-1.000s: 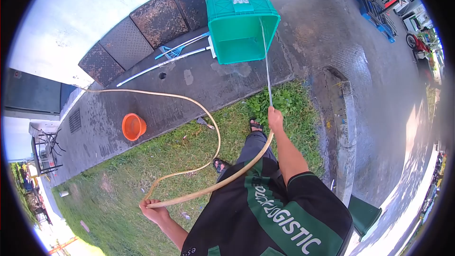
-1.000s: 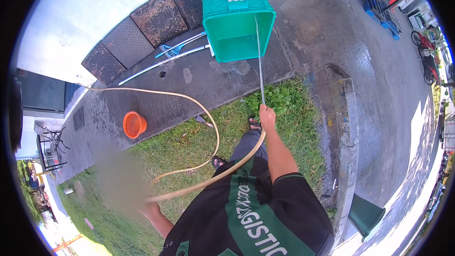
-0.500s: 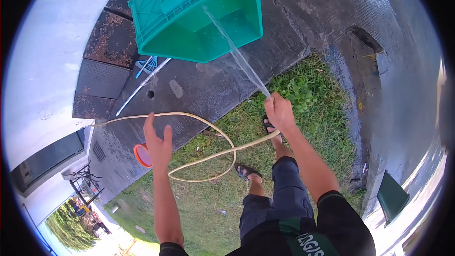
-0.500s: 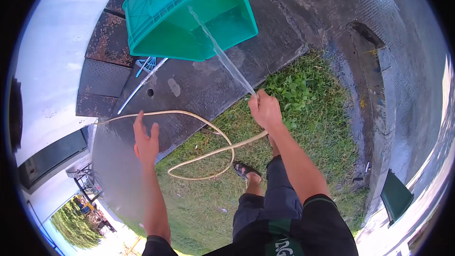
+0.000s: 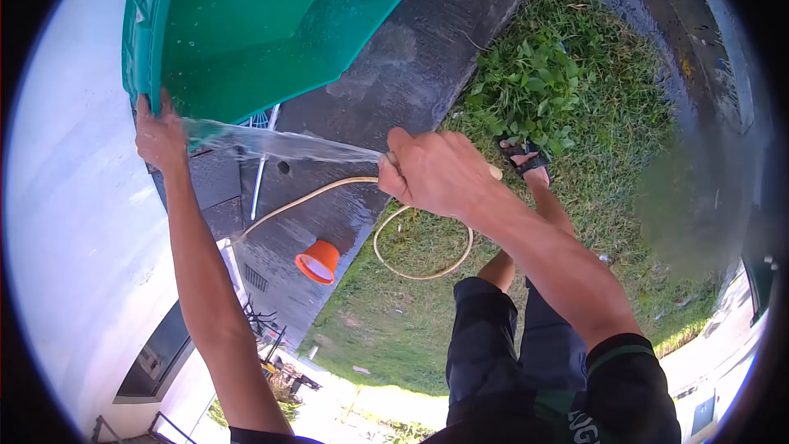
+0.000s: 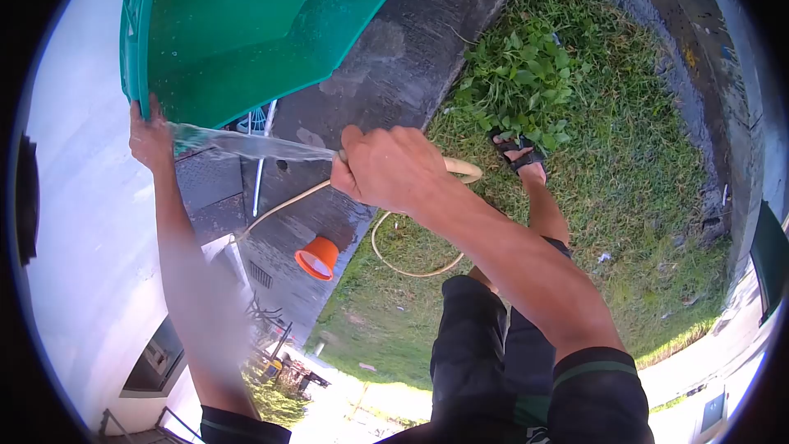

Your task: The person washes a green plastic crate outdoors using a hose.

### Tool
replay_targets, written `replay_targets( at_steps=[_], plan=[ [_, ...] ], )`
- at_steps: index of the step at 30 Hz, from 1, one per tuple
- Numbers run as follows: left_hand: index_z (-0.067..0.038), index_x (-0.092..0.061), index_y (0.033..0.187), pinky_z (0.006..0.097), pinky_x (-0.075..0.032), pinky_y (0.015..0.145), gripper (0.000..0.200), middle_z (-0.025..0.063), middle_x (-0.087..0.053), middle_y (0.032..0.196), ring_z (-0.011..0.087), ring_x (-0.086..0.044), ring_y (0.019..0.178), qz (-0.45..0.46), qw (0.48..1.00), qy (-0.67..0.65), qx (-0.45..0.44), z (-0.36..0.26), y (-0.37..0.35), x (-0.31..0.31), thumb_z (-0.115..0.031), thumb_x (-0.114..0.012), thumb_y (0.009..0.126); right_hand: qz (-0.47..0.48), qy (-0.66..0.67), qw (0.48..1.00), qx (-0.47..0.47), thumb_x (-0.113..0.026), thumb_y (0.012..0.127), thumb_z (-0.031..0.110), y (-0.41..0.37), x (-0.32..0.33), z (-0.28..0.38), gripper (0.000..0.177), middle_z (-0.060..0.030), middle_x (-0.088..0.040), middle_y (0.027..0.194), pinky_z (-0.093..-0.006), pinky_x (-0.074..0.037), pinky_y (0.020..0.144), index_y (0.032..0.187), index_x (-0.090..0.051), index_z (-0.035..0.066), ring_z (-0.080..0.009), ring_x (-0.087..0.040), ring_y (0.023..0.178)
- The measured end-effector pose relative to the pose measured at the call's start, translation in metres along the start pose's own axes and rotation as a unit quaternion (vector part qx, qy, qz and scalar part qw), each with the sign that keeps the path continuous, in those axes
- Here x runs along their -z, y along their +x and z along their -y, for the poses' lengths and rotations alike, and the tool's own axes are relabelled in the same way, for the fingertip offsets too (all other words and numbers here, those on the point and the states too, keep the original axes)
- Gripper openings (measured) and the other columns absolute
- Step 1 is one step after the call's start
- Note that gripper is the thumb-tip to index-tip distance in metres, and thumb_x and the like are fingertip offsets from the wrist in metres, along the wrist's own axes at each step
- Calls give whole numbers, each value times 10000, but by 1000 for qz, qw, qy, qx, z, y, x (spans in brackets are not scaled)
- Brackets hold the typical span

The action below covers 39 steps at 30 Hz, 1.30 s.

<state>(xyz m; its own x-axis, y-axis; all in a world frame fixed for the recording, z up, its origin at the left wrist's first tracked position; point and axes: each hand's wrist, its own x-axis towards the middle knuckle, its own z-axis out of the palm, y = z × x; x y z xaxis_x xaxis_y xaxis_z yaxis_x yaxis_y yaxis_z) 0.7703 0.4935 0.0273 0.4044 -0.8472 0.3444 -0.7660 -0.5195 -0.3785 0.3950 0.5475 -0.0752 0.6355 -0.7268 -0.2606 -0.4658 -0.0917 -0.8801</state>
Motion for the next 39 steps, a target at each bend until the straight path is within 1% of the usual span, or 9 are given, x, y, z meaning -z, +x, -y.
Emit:
replay_targets(
  at_steps=[5,7,11,14,18,27,33,38,39],
  plan=[
    [-146,-618,1167,449,-486,728,402,166,-679,898,365,-647,862,79,995,18,-55,9,43,20,-404,-562,864,-83,55,993,-68,-513,833,263,13,0,-4,306,-222,-599,593,-479,-507,565,735,-561,-22,-408,-614,561],
    [-149,-614,1169,439,-483,754,386,168,-677,906,362,-644,880,142,987,1,-75,26,72,13,-369,-550,859,-77,48,994,-56,-510,833,271,13,-2,6,315,-227,-611,619,-478,-515,592,755,-574,-28,-406,-622,583],
    [-117,-608,1180,421,-477,770,385,157,-680,932,325,-649,869,152,980,8,-128,49,118,-2,-298,-547,846,-68,29,997,1,-489,874,317,25,-11,8,381,-230,-567,561,-483,-486,550,737,-548,-34,-411,-599,560],
    [-1,-571,1213,353,-470,789,414,126,-664,998,207,-621,853,245,959,-125,-74,46,129,6,-173,-534,838,-130,67,987,-69,-478,842,289,47,-3,-1,386,-244,-623,668,-473,-528,647,708,-627,-40,-413,-636,650],
    [27,-554,1222,332,-456,824,417,127,-652,1017,200,-602,875,267,947,-155,-82,47,138,9,-145,-520,844,-113,57,990,-56,-470,850,300,59,-15,-3,407,-261,-622,690,-484,-530,690,738,-659,-43,-423,-637,688],
    [52,-535,1223,357,-431,900,417,155,-623,1099,236,-592,988,275,943,-176,-66,50,158,0,-114,-503,842,-184,120,974,-60,-463,845,289,76,-26,-23,409,-286,-604,695,-492,-515,709,710,-633,-58,-451,-617,706],
    [54,-479,1282,388,-386,990,468,179,-587,1186,277,-550,1110,295,942,-151,-57,48,163,-1,-200,-500,889,-189,145,970,-47,-482,845,291,78,-11,-18,403,-281,-594,664,-501,-514,689,685,-620,-52,-449,-615,680],
    [47,-485,1309,371,-374,1000,668,192,-560,1254,283,-526,1166,272,939,-207,36,26,157,1,-502,-450,931,-158,119,980,-35,-485,854,295,80,-22,-14,398,-259,-598,640,-503,-515,660,710,-612,-54,-434,-622,660],
    [47,-485,1309,371,-374,1000,668,192,-560,1254,283,-526,1166,272,939,-208,38,24,157,-1,-502,-450,931,-157,118,980,-35,-485,854,295,81,-23,-14,398,-259,-598,640,-503,-515,660,710,-612,-54,-434,-622,660]
  ],
)
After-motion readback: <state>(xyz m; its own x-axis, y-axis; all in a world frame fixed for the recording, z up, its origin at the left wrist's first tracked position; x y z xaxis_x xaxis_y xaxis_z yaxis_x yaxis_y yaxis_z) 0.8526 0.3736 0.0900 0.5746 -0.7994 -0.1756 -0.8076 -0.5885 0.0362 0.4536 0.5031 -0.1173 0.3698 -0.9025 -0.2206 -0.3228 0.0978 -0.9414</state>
